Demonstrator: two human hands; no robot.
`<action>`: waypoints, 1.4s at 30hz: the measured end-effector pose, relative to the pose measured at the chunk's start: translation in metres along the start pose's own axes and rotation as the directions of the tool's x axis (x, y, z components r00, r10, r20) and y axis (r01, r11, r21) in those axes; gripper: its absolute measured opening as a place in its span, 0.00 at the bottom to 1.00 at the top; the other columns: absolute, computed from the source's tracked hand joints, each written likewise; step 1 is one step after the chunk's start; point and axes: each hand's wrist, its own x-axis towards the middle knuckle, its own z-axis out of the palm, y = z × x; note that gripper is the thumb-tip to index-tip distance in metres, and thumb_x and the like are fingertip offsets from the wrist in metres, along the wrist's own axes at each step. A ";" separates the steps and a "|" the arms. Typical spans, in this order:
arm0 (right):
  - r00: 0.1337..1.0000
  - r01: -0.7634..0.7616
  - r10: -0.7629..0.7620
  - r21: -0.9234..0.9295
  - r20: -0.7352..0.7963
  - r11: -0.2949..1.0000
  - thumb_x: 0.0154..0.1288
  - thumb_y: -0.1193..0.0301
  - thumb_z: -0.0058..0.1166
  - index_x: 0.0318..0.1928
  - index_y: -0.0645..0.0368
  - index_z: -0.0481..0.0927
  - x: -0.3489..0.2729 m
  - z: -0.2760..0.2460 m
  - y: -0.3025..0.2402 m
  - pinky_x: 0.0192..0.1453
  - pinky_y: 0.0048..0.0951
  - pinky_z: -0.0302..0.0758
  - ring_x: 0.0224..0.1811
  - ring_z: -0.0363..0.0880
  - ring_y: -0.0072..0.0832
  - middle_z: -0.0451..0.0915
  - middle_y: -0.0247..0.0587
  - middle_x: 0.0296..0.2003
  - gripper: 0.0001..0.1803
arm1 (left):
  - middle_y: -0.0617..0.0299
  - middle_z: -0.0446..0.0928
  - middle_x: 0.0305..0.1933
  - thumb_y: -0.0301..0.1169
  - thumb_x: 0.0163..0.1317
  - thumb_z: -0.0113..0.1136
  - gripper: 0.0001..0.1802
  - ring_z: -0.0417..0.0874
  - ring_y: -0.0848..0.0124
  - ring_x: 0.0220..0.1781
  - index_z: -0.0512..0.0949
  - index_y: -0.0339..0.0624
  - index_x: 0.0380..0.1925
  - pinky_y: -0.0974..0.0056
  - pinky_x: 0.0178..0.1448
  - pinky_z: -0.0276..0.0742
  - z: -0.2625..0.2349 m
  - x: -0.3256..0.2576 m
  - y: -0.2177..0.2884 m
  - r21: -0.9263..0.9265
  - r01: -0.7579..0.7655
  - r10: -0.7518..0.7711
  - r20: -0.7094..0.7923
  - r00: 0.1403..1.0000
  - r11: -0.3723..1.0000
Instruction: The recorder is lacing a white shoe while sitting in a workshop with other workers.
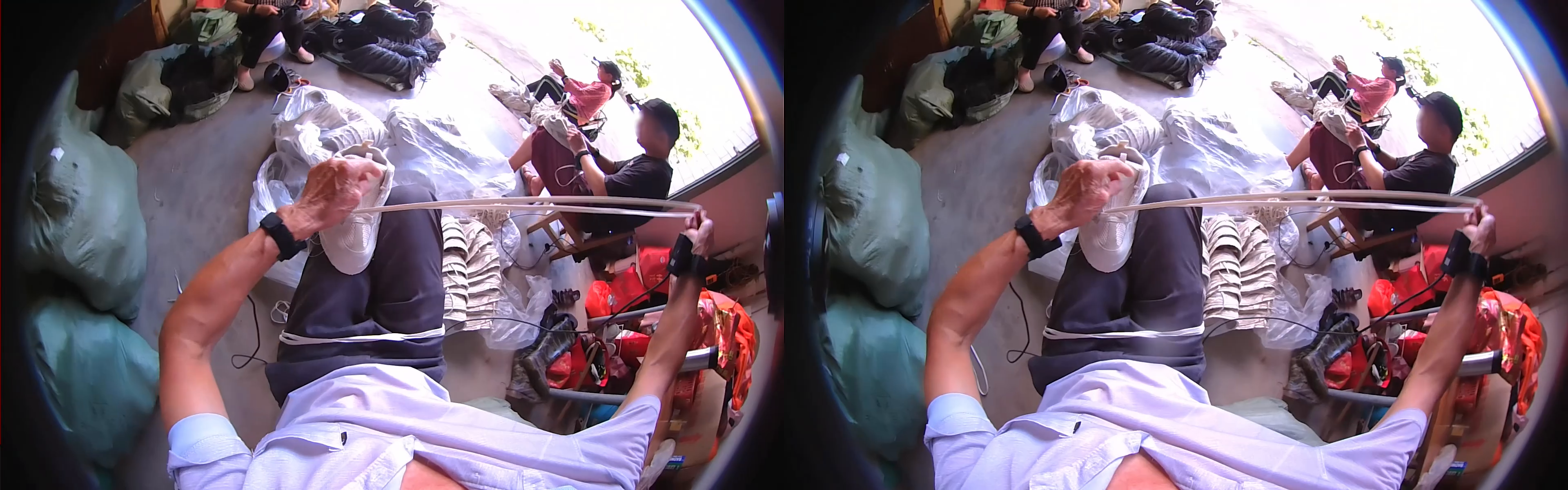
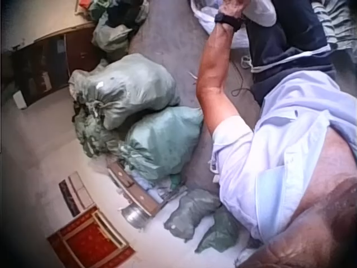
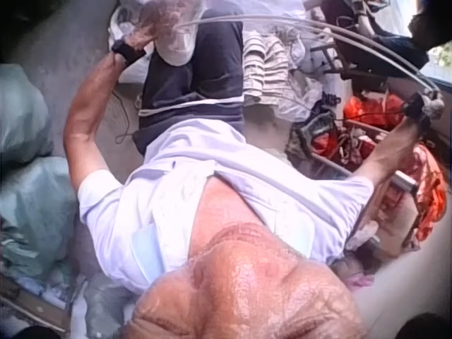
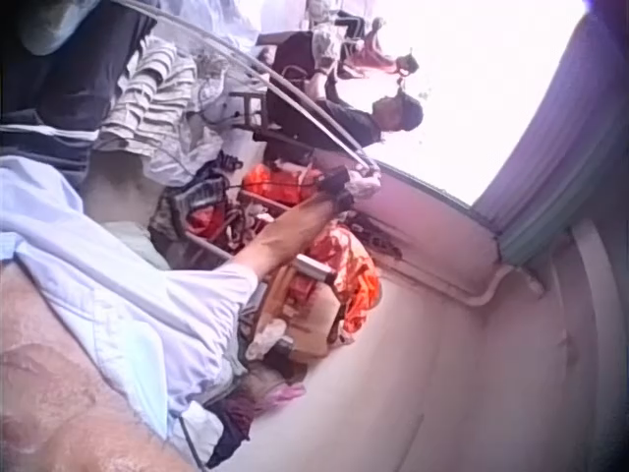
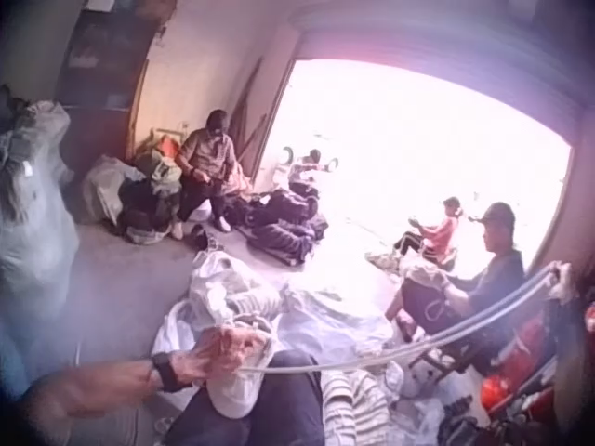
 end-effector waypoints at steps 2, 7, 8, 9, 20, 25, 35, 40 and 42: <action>0.993 0.050 -0.052 0.020 0.108 0.999 0.78 0.67 0.46 0.35 0.62 0.77 -0.013 0.009 -0.054 0.22 0.25 0.58 0.15 0.54 0.18 0.71 0.31 0.20 0.15 | 0.59 0.84 0.35 0.33 0.58 0.63 0.09 0.85 0.61 0.39 0.85 0.46 0.38 0.58 0.44 0.79 0.012 0.017 0.001 0.038 -0.230 0.228 0.046 0.973 0.972; 0.984 0.101 -0.115 0.108 0.139 0.989 0.79 0.69 0.43 0.37 0.64 0.76 -0.034 0.052 -0.097 0.21 0.24 0.54 0.12 0.47 0.18 0.68 0.31 0.17 0.13 | 0.60 0.84 0.36 0.36 0.57 0.67 0.12 0.85 0.61 0.40 0.85 0.47 0.41 0.57 0.47 0.80 0.017 0.026 0.014 -0.054 -0.144 0.138 -0.100 0.985 0.988; 0.976 0.124 -0.139 0.095 0.168 0.988 0.79 0.70 0.42 0.37 0.63 0.75 -0.020 0.023 -0.122 0.22 0.24 0.55 0.12 0.47 0.17 0.70 0.32 0.19 0.13 | 0.59 0.84 0.36 0.37 0.56 0.68 0.14 0.85 0.61 0.40 0.85 0.47 0.42 0.57 0.47 0.80 0.019 0.035 0.020 -0.118 -0.150 0.156 0.044 0.987 0.982; 0.976 0.103 -0.120 0.101 0.182 0.989 0.79 0.70 0.42 0.37 0.63 0.75 -0.017 0.034 -0.112 0.22 0.24 0.55 0.12 0.47 0.17 0.70 0.32 0.19 0.13 | 0.58 0.84 0.37 0.38 0.56 0.68 0.15 0.85 0.61 0.40 0.85 0.47 0.43 0.57 0.48 0.80 0.014 0.034 0.019 -0.135 -0.098 0.123 0.190 0.974 0.986; 0.997 0.078 -0.076 -0.083 0.032 0.993 0.76 0.67 0.50 0.39 0.61 0.80 -0.067 0.061 -0.042 0.30 0.22 0.72 0.24 0.73 0.19 0.80 0.33 0.27 0.11 | 0.62 0.84 0.30 0.30 0.66 0.59 0.10 0.76 0.79 0.26 0.85 0.37 0.31 0.70 0.31 0.72 -0.019 -0.010 -0.006 -0.601 0.282 -0.261 0.124 0.957 0.748; 0.998 -0.047 0.045 -0.077 -0.038 0.996 0.72 0.69 0.51 0.42 0.60 0.80 -0.016 -0.031 -0.004 0.40 0.26 0.81 0.38 0.86 0.29 0.85 0.45 0.40 0.08 | 0.56 0.84 0.43 0.39 0.71 0.59 0.14 0.67 0.83 0.25 0.81 0.38 0.45 0.75 0.27 0.66 -0.028 -0.028 -0.061 -0.993 0.106 -0.530 0.059 0.846 0.059; 0.965 -0.264 0.253 0.249 0.076 0.932 0.67 0.74 0.50 0.33 0.58 0.73 0.001 -0.177 0.123 0.29 0.28 0.66 0.25 0.68 0.27 0.69 0.35 0.26 0.04 | 0.63 0.82 0.32 0.35 0.72 0.56 0.10 0.64 0.82 0.19 0.80 0.40 0.38 0.74 0.24 0.59 -0.022 -0.112 -0.137 -0.904 -0.085 -0.634 0.225 0.740 -0.419; 0.961 -0.275 0.254 0.294 0.108 0.916 0.64 0.75 0.50 0.29 0.56 0.69 0.052 -0.163 0.099 0.26 0.30 0.59 0.21 0.57 0.26 0.59 0.30 0.22 0.06 | 0.66 0.79 0.32 0.33 0.70 0.59 0.08 0.65 0.80 0.21 0.79 0.39 0.39 0.73 0.26 0.62 -0.035 -0.106 -0.138 -0.819 -0.154 -0.540 0.211 0.815 -0.552; 0.975 -0.174 0.154 0.118 0.163 0.978 0.66 0.73 0.49 0.30 0.54 0.69 0.024 -0.146 0.142 0.25 0.31 0.57 0.21 0.58 0.25 0.62 0.31 0.24 0.06 | 0.67 0.78 0.33 0.32 0.70 0.59 0.07 0.65 0.79 0.23 0.78 0.40 0.40 0.73 0.28 0.63 -0.064 -0.113 -0.153 -0.848 -0.159 -0.532 0.162 0.831 -0.506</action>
